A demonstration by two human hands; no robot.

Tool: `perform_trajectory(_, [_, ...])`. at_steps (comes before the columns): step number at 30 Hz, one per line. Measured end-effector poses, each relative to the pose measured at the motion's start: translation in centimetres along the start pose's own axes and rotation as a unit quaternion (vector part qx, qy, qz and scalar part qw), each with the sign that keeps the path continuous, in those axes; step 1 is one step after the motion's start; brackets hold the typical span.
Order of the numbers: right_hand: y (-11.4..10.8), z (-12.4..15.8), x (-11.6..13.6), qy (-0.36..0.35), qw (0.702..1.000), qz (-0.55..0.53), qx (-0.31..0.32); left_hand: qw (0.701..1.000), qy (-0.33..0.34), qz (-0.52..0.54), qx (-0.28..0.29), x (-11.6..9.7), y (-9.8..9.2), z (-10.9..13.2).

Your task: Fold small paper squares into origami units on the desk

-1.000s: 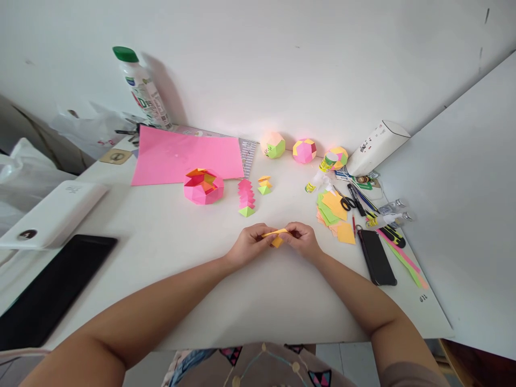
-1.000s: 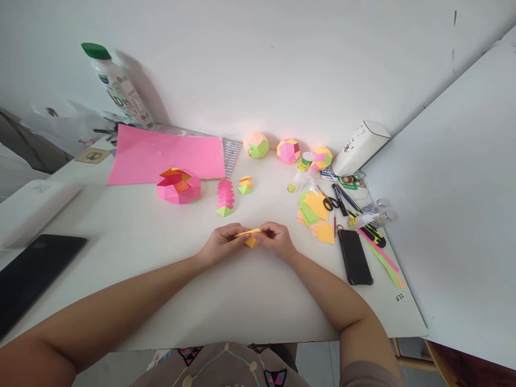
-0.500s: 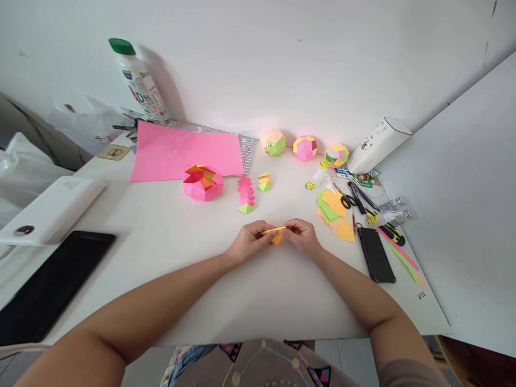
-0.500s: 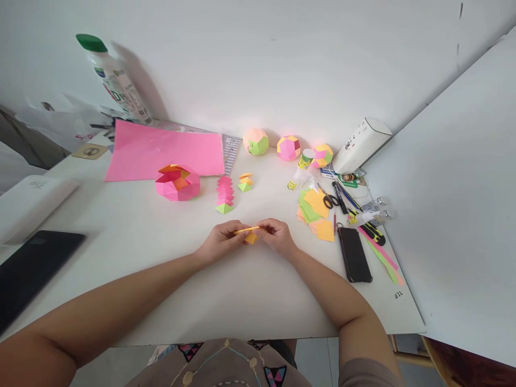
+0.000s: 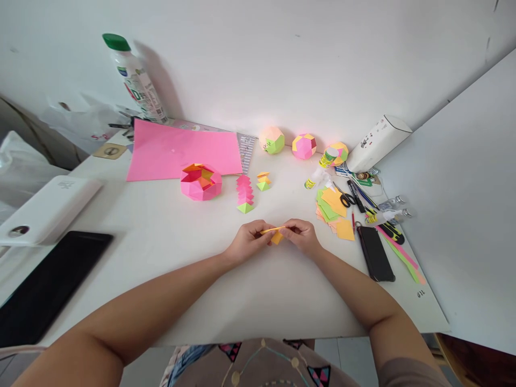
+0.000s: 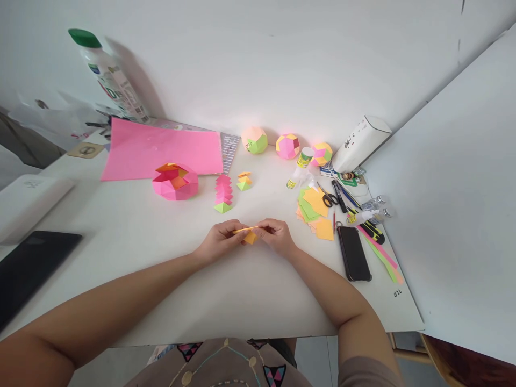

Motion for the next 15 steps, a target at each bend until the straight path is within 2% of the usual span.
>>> perform_trajectory(9, [0.02, 0.07, 0.42, -0.024, 1.0, 0.006, 0.005, 1.0, -0.005, 0.024, -0.006, -0.2, -0.13, 0.14])
perform_trajectory(15, [-0.19, 0.12, 0.02, -0.002, 1.0, -0.007, -0.021, 0.997, -0.02, 0.072, -0.012, -0.08, -0.25, 0.09])
Point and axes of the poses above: each hand's wrist, its own z-axis away from the middle knuckle, its own y-axis out of the palm, x = y × z, the point moved 6 cm from there along -z, towards the middle knuckle, and after that the axes turned 1 degree about -z, right-handed, at the moved point
